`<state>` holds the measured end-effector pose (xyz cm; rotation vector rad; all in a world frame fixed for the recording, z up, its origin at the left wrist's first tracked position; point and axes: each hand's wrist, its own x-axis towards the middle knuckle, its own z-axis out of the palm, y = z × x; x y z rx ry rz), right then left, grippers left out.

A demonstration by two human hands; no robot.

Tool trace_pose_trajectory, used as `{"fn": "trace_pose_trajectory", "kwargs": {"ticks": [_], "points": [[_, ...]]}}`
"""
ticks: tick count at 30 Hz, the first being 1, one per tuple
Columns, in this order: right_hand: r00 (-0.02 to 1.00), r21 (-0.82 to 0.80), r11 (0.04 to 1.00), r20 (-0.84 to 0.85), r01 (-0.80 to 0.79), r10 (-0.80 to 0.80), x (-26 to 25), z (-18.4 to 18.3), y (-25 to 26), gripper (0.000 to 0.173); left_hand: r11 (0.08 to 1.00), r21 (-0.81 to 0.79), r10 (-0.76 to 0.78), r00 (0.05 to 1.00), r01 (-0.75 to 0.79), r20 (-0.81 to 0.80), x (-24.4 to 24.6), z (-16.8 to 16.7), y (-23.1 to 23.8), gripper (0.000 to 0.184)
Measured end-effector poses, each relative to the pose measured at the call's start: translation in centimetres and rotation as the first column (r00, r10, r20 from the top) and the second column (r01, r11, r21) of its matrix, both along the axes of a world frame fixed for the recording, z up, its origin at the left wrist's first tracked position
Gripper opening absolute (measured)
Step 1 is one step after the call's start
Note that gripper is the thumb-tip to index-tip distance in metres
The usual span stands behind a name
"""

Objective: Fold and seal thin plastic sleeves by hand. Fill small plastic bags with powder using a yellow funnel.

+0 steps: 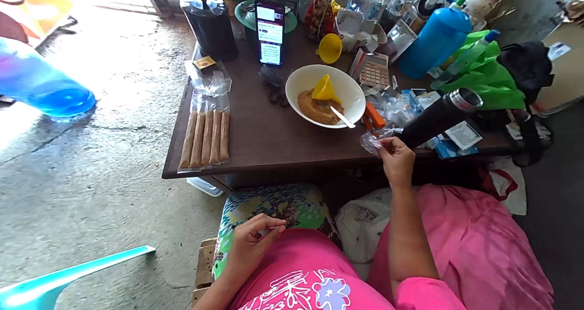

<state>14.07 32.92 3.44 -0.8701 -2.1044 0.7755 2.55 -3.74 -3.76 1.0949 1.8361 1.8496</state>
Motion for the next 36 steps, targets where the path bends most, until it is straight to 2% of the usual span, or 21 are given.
{"fn": "trace_pose_trajectory", "kwargs": {"ticks": [5,9,12,15,17,18,20,21,22,24,26,27,29,31,32,34,36], "points": [[0.996,0.123,0.992,0.086,-0.022,0.012,-1.3,-0.8,0.0,0.014,1.000,-0.001,0.017,1.000,-0.017,0.013,0.1,0.2,-0.3,0.011],[0.976,0.102,0.981,0.158,-0.166,0.149,-1.2,-0.6,-0.5,0.019,0.999,-0.006,0.044,0.998,-0.043,0.037,0.3,0.2,-0.4,0.011],[0.981,0.041,0.991,0.152,-0.125,0.117,-1.3,-0.4,-1.1,0.012,0.999,-0.005,0.046,0.997,-0.046,0.060,0.3,0.4,-0.3,0.011],[0.985,0.105,0.992,0.162,-0.074,0.056,-1.5,-1.2,-1.1,0.012,0.999,-0.003,0.037,0.998,-0.037,0.057,0.3,0.3,-0.1,0.011],[0.972,0.091,0.987,0.206,-0.135,0.114,-1.4,-1.1,-0.7,0.015,0.999,-0.003,0.035,0.998,-0.035,0.061,0.3,0.3,0.1,0.012],[0.954,0.043,0.978,0.233,-0.204,0.189,-1.2,-0.7,-0.5,0.021,0.999,-0.003,0.034,0.997,-0.034,0.066,0.2,0.3,0.1,0.013],[0.902,-0.106,0.943,0.277,-0.314,0.332,-0.6,0.2,-0.2,0.050,0.999,-0.005,0.035,0.997,-0.035,0.067,0.2,0.2,-0.1,0.013],[0.895,-0.132,0.931,0.261,-0.339,0.363,-0.2,0.4,0.0,0.057,0.999,-0.005,0.033,0.997,-0.033,0.066,0.2,0.2,-0.2,0.013],[0.910,-0.108,0.935,0.217,-0.337,0.353,0.2,0.5,0.3,0.053,1.000,-0.002,0.026,0.997,-0.026,0.068,0.2,0.1,-0.3,0.013],[0.975,0.000,0.981,0.115,-0.193,0.191,0.6,0.5,0.8,0.038,1.000,0.010,0.011,0.997,-0.012,0.078,0.1,0.1,-0.3,0.013],[0.993,0.116,0.992,0.110,-0.044,0.031,0.4,0.5,1.5,0.027,1.000,0.011,0.005,0.996,-0.006,0.084,0.1,0.1,-0.2,0.012],[0.990,0.160,0.987,0.140,-0.028,0.006,0.2,0.2,1.7,0.023,1.000,0.008,0.005,0.997,-0.005,0.080,0.1,0.2,-0.1,0.012],[0.976,0.193,0.979,0.217,-0.059,0.016,-0.4,-0.8,1.9,0.027,1.000,0.001,0.002,0.997,-0.002,0.071,0.0,0.2,0.1,0.012],[0.949,0.217,0.971,0.315,-0.099,0.027,-1.1,-2.3,1.5,0.043,1.000,-0.003,0.002,0.998,-0.002,0.068,0.0,0.1,0.2,0.012],[0.936,0.240,0.964,0.351,-0.116,0.025,-1.4,-3.0,1.2,0.046,1.000,-0.003,0.001,0.998,-0.001,0.068,-0.1,0.1,0.3,0.012],[0.917,0.293,0.947,0.399,-0.134,0.006,-1.8,-4.0,0.4,0.037,1.000,-0.007,-0.001,0.998,0.001,0.064,-0.1,0.0,0.3,0.013],[0.926,0.307,0.943,0.377,-0.126,0.001,-2.0,-4.1,-0.1,0.029,1.000,-0.008,-0.003,0.998,0.003,0.067,-0.1,0.0,0.4,0.013]]}}
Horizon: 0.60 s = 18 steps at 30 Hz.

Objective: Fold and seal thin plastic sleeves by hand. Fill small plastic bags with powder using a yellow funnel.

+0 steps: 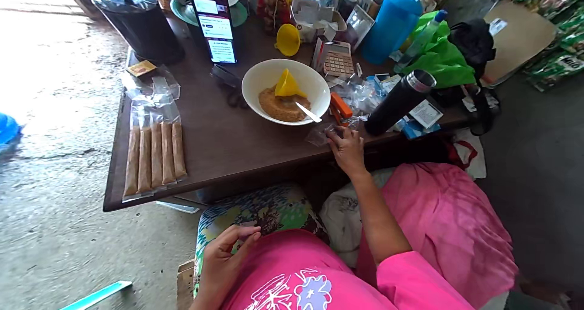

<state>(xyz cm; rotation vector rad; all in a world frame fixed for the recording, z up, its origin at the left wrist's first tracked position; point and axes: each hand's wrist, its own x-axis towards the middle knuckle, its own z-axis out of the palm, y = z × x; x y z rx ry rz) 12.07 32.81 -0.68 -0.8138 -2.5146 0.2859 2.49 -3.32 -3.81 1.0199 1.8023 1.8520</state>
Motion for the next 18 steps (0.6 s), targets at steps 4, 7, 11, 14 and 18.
{"fn": "trace_pose_trajectory", "kwargs": {"ticks": [4,7,11,14,18], "points": [[0.984,-0.070,0.998,-0.179,-0.006,-0.006,-1.0,0.8,0.4,0.019,1.000,0.000,0.004,1.000,-0.004,-0.004,-0.1,0.3,0.1,0.012],[0.980,-0.154,0.988,-0.195,0.006,-0.036,-1.5,2.0,0.9,0.014,1.000,-0.003,0.011,1.000,-0.011,-0.014,0.0,0.2,-0.1,0.012],[0.981,-0.185,0.981,-0.173,0.051,-0.084,-2.2,2.0,2.6,0.021,0.999,0.005,0.039,0.999,-0.039,-0.024,0.0,0.2,-0.3,0.012],[0.993,-0.211,0.973,-0.059,0.090,-0.105,-3.2,2.3,2.9,0.034,0.998,0.015,0.057,0.998,-0.056,-0.021,-0.1,0.1,-0.4,0.011],[0.990,-0.308,0.942,0.090,0.134,-0.111,-3.6,2.7,2.2,0.036,0.998,0.024,0.050,0.999,-0.050,-0.002,0.0,0.2,-0.4,0.012]]}}
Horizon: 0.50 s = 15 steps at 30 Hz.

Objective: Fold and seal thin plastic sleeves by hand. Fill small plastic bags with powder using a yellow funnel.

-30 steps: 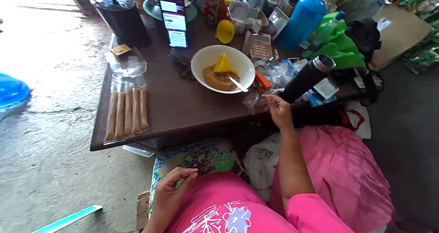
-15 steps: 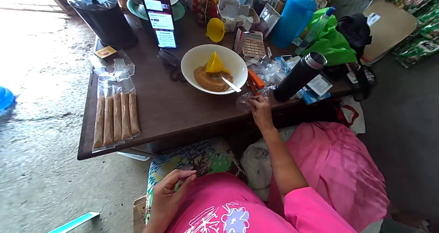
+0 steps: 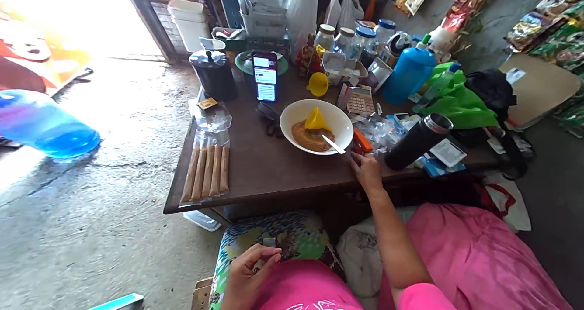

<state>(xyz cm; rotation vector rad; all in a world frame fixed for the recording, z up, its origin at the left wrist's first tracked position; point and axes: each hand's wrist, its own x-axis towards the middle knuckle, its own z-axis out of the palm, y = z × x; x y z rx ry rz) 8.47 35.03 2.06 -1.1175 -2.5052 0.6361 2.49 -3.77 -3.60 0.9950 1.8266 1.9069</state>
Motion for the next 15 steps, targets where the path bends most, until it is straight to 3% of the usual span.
{"fn": "trace_pose_trajectory", "kwargs": {"ticks": [4,8,15], "points": [[0.991,0.096,0.995,-0.130,-0.030,0.042,0.7,-0.5,-0.4,0.020,1.000,0.011,0.000,1.000,0.000,-0.008,0.1,-0.3,-0.1,0.011],[0.984,0.171,0.985,-0.179,0.014,0.017,0.8,-0.8,-0.1,0.028,1.000,0.004,0.009,1.000,-0.009,-0.013,0.3,-0.1,-0.2,0.011],[0.999,0.150,0.988,0.008,-0.038,0.038,2.3,1.8,-3.3,0.032,0.998,0.034,0.049,0.999,-0.049,0.002,0.4,0.3,-0.6,0.011]]}}
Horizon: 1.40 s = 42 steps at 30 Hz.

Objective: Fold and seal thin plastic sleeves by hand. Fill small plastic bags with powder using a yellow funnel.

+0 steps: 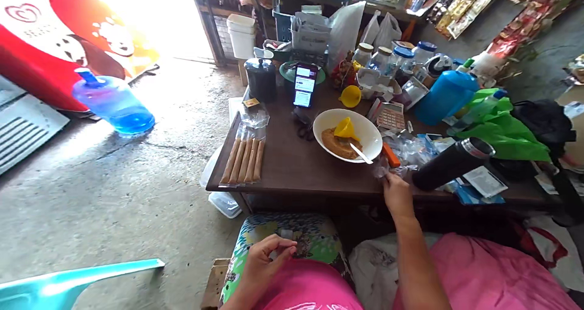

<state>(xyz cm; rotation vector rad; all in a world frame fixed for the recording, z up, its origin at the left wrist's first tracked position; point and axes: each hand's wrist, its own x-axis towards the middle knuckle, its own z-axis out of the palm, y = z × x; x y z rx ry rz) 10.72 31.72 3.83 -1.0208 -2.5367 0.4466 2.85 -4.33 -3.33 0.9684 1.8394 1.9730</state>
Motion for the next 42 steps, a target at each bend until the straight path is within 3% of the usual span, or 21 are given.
{"fn": "trace_pose_trajectory", "kwargs": {"ticks": [4,8,10,13,16,18,19,22,25,29,35,42], "points": [[0.946,0.103,0.991,-0.306,-0.080,0.108,2.8,0.7,-3.8,0.019,0.999,0.003,0.037,0.999,-0.037,0.025,-0.2,0.8,-0.2,0.012],[0.898,-0.218,0.935,-0.404,-0.279,0.174,3.3,-0.3,-7.8,0.022,1.000,0.014,0.016,0.995,-0.018,0.101,-0.1,1.2,0.0,0.011],[0.847,-0.307,0.837,-0.441,-0.452,0.296,2.7,-1.3,-10.1,0.020,0.999,0.024,0.019,0.994,-0.022,0.107,0.0,1.2,0.1,0.011],[0.742,-0.446,0.602,-0.504,-0.662,0.443,1.8,-2.2,-13.4,0.028,0.999,0.008,0.030,0.993,-0.031,0.113,0.6,1.5,0.0,0.011],[0.665,-0.556,0.382,-0.507,-0.738,0.549,0.1,-2.1,-16.1,0.037,0.999,0.013,0.041,0.994,-0.043,0.102,0.6,1.7,-0.2,0.010],[0.642,-0.596,0.302,-0.515,-0.744,0.568,-0.7,-1.9,-17.5,0.045,1.000,0.008,0.024,0.996,-0.024,0.080,0.6,1.4,-0.4,0.011],[0.640,-0.602,0.283,-0.534,-0.747,0.552,-0.9,-1.7,-18.0,0.041,1.000,0.007,0.010,0.998,-0.010,0.065,0.7,1.2,-0.4,0.010],[0.617,-0.518,0.340,-0.604,-0.785,0.505,-1.1,-1.4,-18.8,0.016,0.999,0.024,-0.021,1.000,0.021,0.012,0.8,0.9,-0.4,0.010],[0.601,-0.383,0.469,-0.595,-0.796,0.533,-0.7,-1.3,-19.1,0.014,0.999,0.023,-0.023,1.000,0.023,0.015,0.9,0.8,-0.6,0.010],[0.601,-0.286,0.557,-0.591,-0.780,0.538,-0.3,-1.8,-19.2,0.020,0.999,0.008,-0.049,0.998,0.049,0.041,1.1,1.1,-0.6,0.010],[0.524,-0.249,0.481,-0.599,-0.840,0.605,-0.3,-2.1,-18.5,0.023,0.996,-0.003,-0.085,0.996,0.085,0.012,1.3,0.8,-0.3,0.013],[0.531,-0.238,0.506,-0.620,-0.829,0.577,0.3,-2.1,-18.6,0.018,0.993,0.054,-0.104,0.994,0.102,0.028,1.5,0.9,0.0,0.018]]}}
